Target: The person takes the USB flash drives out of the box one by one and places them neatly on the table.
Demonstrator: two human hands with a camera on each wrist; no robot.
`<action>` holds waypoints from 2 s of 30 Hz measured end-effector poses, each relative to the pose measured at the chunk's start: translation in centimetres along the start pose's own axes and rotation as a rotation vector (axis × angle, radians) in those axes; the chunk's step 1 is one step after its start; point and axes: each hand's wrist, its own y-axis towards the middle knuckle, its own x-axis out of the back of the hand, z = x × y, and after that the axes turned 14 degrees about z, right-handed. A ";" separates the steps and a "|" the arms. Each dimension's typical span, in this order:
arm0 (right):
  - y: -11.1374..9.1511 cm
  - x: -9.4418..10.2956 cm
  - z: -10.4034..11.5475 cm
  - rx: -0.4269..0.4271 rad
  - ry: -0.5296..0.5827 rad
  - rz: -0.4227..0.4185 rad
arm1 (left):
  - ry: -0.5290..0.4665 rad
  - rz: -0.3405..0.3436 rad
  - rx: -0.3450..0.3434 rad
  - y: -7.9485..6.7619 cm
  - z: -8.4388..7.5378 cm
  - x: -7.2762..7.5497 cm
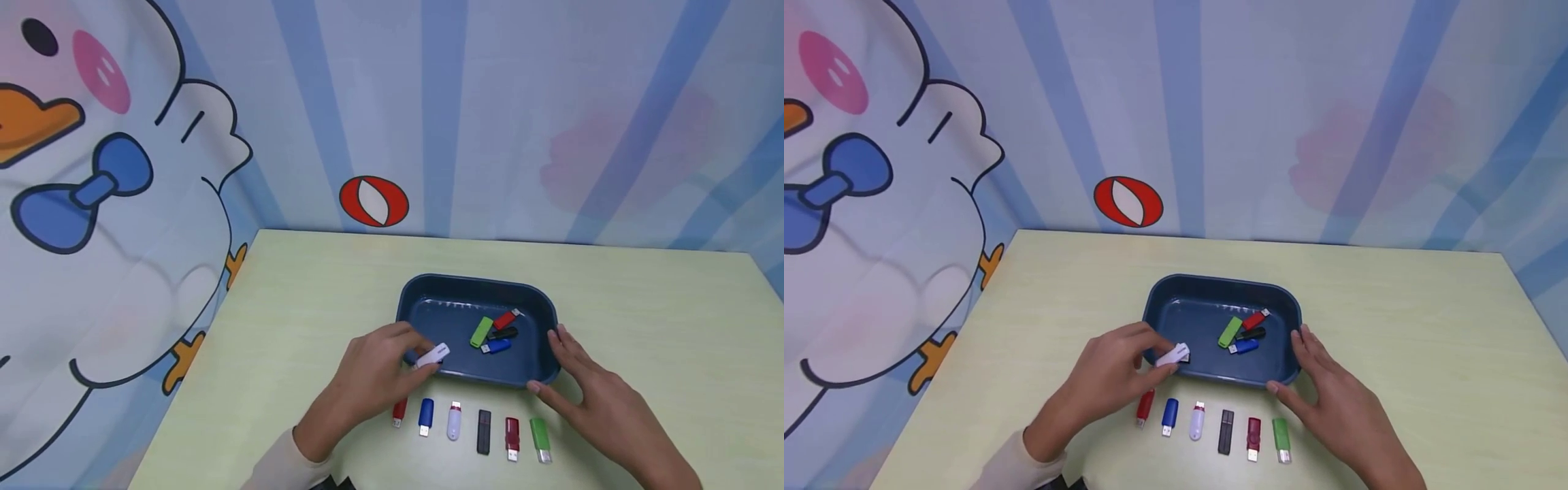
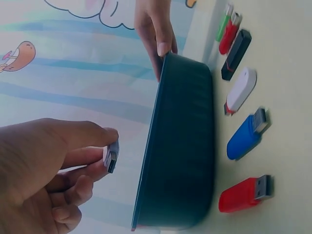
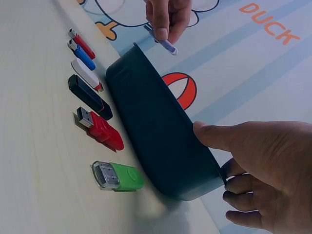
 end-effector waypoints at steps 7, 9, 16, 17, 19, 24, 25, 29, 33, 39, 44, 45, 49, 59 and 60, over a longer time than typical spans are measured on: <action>-0.1 0.0 0.0 0.002 0.013 -0.003 | -0.092 -0.044 0.082 -1.8 0.0 -0.3; 0.0 0.1 -0.1 0.000 0.012 0.001 | -0.114 -0.042 0.095 -2.2 0.1 -0.4; 0.2 0.0 0.1 -0.008 0.016 0.019 | -0.174 -0.032 0.151 -4.2 0.1 -1.1; 0.2 0.0 0.1 -0.007 0.015 0.021 | -0.181 -0.029 0.165 -4.4 0.0 -1.2; 0.1 0.0 0.0 -0.007 0.011 0.019 | -0.189 -0.021 0.188 -4.9 -0.1 -1.5; 0.1 -0.1 -0.2 -0.008 0.013 0.021 | -0.199 -0.046 0.210 -6.2 -0.1 -2.6; 0.1 0.0 -0.3 -0.012 0.016 0.026 | -0.201 -0.047 0.220 -6.3 -0.1 -2.8; 0.2 0.0 -0.4 -0.025 0.015 0.043 | -0.207 -0.009 0.301 -6.8 -0.2 -3.6; 0.3 0.0 -0.3 -0.026 0.008 0.034 | -0.211 0.035 0.387 -6.9 -0.3 -4.4; 0.3 0.1 -0.2 -0.023 0.002 0.027 | -0.245 0.041 0.454 -7.7 -0.2 -5.3; 0.2 0.2 -0.4 -0.020 0.001 0.021 | -0.285 0.088 0.491 -8.3 -0.1 -5.9; 0.2 0.2 -0.4 -0.020 0.004 0.022 | -0.289 0.100 0.496 -8.4 -0.1 -6.1; 0.2 0.2 -0.5 -0.016 0.008 0.023 | -0.309 0.148 0.537 -8.6 0.0 -6.5; 0.0 0.0 -0.3 -0.010 0.008 0.023 | -0.336 0.211 0.662 -8.8 -0.5 -7.2; 0.0 0.0 -0.3 -0.009 0.007 0.022 | -0.337 0.214 0.664 -8.9 -0.5 -7.2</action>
